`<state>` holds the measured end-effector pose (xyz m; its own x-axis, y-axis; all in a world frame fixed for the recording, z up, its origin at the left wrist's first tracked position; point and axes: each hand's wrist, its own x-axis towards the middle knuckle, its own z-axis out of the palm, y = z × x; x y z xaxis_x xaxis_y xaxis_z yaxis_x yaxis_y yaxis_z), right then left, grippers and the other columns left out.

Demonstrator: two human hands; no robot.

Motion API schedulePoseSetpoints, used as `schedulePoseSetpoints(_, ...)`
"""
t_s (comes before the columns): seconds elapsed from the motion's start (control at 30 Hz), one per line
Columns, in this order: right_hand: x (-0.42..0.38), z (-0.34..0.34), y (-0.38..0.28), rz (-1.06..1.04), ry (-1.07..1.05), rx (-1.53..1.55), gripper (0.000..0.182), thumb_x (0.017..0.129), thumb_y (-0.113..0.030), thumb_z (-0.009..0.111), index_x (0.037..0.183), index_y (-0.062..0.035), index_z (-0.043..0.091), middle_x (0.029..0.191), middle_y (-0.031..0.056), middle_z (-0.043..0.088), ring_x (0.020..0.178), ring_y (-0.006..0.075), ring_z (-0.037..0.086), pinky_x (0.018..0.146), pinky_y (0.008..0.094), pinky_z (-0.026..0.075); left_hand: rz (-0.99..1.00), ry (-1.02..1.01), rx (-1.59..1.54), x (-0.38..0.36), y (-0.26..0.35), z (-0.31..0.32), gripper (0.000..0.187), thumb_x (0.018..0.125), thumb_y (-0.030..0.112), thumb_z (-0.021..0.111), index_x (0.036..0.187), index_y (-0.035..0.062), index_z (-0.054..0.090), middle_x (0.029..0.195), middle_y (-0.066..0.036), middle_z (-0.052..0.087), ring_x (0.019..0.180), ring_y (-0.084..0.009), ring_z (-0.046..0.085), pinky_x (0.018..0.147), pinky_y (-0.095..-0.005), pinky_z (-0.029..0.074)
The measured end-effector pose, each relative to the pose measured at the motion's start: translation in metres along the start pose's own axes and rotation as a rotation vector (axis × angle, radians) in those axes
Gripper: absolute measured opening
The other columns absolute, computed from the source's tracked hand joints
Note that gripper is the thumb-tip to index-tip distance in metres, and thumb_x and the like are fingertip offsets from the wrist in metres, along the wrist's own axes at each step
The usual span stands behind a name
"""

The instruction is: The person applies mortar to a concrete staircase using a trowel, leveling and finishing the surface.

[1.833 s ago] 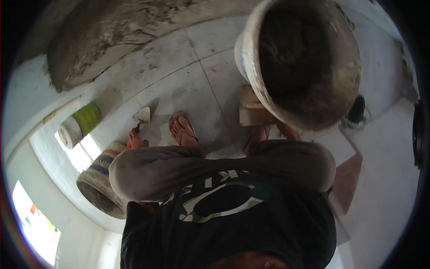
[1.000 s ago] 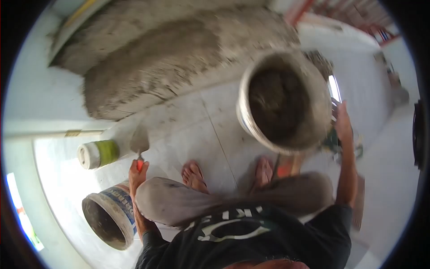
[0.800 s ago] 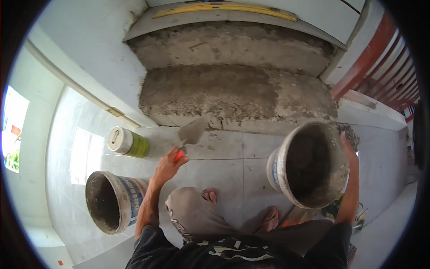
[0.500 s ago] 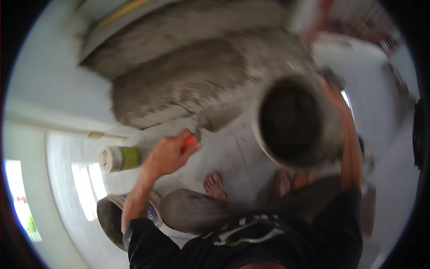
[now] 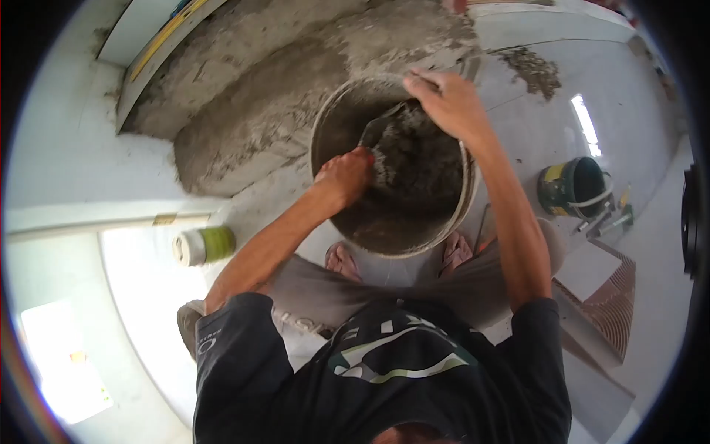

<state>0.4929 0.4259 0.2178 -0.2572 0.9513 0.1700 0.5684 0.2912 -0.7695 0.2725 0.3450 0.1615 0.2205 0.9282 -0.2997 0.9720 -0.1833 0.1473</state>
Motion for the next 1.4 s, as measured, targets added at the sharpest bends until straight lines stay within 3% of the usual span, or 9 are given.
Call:
schedulePoseSetpoints(0.07, 0.006, -0.001, 0.006, 0.096, 0.027, 0.058, 0.047, 0.09, -0.043, 0.058, 0.111, -0.0027, 0.069, 0.113, 0.0157, 0.068, 0.105, 0.0276, 0.065, 0.09, 0.0358, 0.048, -0.119, -0.043, -0.129, -0.014, 0.021, -0.009, 0.028, 0.096, 0.029, 0.049, 0.105, 0.002, 0.052, 0.081, -0.028, 0.065, 0.083, -0.0462, 0.064, 0.076, -0.0552, 0.051)
schedulePoseSetpoints(0.1, 0.005, 0.0, 0.007, 0.077, 0.078, 0.099, 0.042, 0.085, -0.042, 0.062, 0.105, -0.0062, 0.071, 0.099, 0.0193, 0.069, 0.098, 0.0366, 0.064, 0.088, 0.0405, 0.049, -0.08, -0.046, -0.136, -0.024, 0.022, -0.01, 0.029, 0.098, 0.031, 0.046, 0.105, 0.0037, 0.05, 0.081, -0.028, 0.064, 0.083, -0.0465, 0.064, 0.076, -0.055, 0.051)
schedulePoseSetpoints(0.23, 0.004, 0.008, 0.006, 0.072, 0.059, 0.154, 0.041, 0.085, -0.041, 0.063, 0.104, -0.0064, 0.072, 0.096, 0.0191, 0.07, 0.096, 0.0365, 0.065, 0.085, 0.0407, 0.05, -0.084, -0.027, -0.033, -0.054, 0.025, -0.006, 0.029, 0.098, 0.032, 0.045, 0.107, 0.0052, 0.05, 0.079, -0.024, 0.065, 0.08, -0.0456, 0.064, 0.073, -0.0538, 0.052)
schedulePoseSetpoints(0.3, -0.001, 0.008, -0.003, 0.112, 0.095, 0.138, 0.037, 0.086, -0.039, 0.063, 0.103, -0.0074, 0.072, 0.09, 0.0189, 0.07, 0.089, 0.0363, 0.067, 0.08, 0.042, 0.051, 0.101, -0.011, 0.017, -0.066, 0.027, -0.026, 0.03, 0.095, 0.035, 0.049, 0.106, 0.0067, 0.05, 0.077, -0.021, 0.065, 0.077, -0.0439, 0.064, 0.068, -0.0531, 0.052)
schedulePoseSetpoints(0.5, -0.01, 0.004, -0.015, 0.112, 0.053, 0.149, 0.032, 0.087, -0.034, 0.064, 0.103, -0.0079, 0.072, 0.08, 0.0181, 0.07, 0.078, 0.0328, 0.068, 0.073, 0.0427, 0.05, -0.074, -0.079, 0.118, -0.045, -0.035, -0.087, 0.04, 0.088, 0.041, 0.058, 0.115, 0.0121, 0.05, 0.077, -0.021, 0.065, 0.077, -0.0412, 0.064, 0.067, -0.0521, 0.05)
schedulePoseSetpoints(0.67, -0.017, 0.017, -0.014, 0.046, 0.141, 0.152, 0.034, 0.087, -0.034, 0.065, 0.102, -0.0048, 0.072, 0.079, 0.018, 0.069, 0.077, 0.0306, 0.069, 0.073, 0.039, 0.051, -0.123, -0.37, 0.094, -0.031, -0.067, -0.03, 0.036, 0.085, 0.034, 0.061, 0.111, 0.0092, 0.057, 0.079, -0.023, 0.066, 0.08, -0.0427, 0.064, 0.071, -0.0505, 0.051)
schedulePoseSetpoints(0.73, -0.013, 0.019, -0.016, 0.007, 0.186, 0.166, 0.035, 0.086, -0.034, 0.066, 0.102, -0.0039, 0.072, 0.078, 0.018, 0.069, 0.077, 0.0301, 0.069, 0.073, 0.038, 0.051, 0.023, -0.351, -0.066, -0.02, -0.054, 0.028, 0.033, 0.081, 0.025, 0.066, 0.105, 0.0037, 0.06, 0.082, -0.025, 0.065, 0.085, -0.0425, 0.064, 0.076, -0.0494, 0.051)
schedulePoseSetpoints(0.93, -0.003, 0.015, -0.019, 0.092, 0.092, 0.275, 0.032, 0.087, -0.03, 0.066, 0.102, -0.002, 0.071, 0.08, 0.0186, 0.069, 0.076, 0.0279, 0.069, 0.071, 0.0354, 0.051, -0.02, -0.419, -0.363, -0.045, -0.012, 0.017, 0.033, 0.073, 0.014, 0.069, 0.1, -0.0014, 0.06, 0.089, -0.025, 0.065, 0.092, -0.041, 0.063, 0.078, -0.0464, 0.052)
schedulePoseSetpoints(1.4, 0.023, 0.028, -0.017, 0.048, 0.092, 0.221, 0.034, 0.088, -0.033, 0.064, 0.102, -0.0032, 0.071, 0.075, 0.0173, 0.068, 0.072, 0.0259, 0.068, 0.069, 0.0344, 0.05, 0.104, -0.488, -0.595, -0.003, 0.049, 0.002, 0.033, 0.074, 0.02, 0.066, 0.098, -0.0022, 0.06, 0.088, -0.026, 0.065, 0.089, -0.0398, 0.065, 0.076, -0.0453, 0.05)
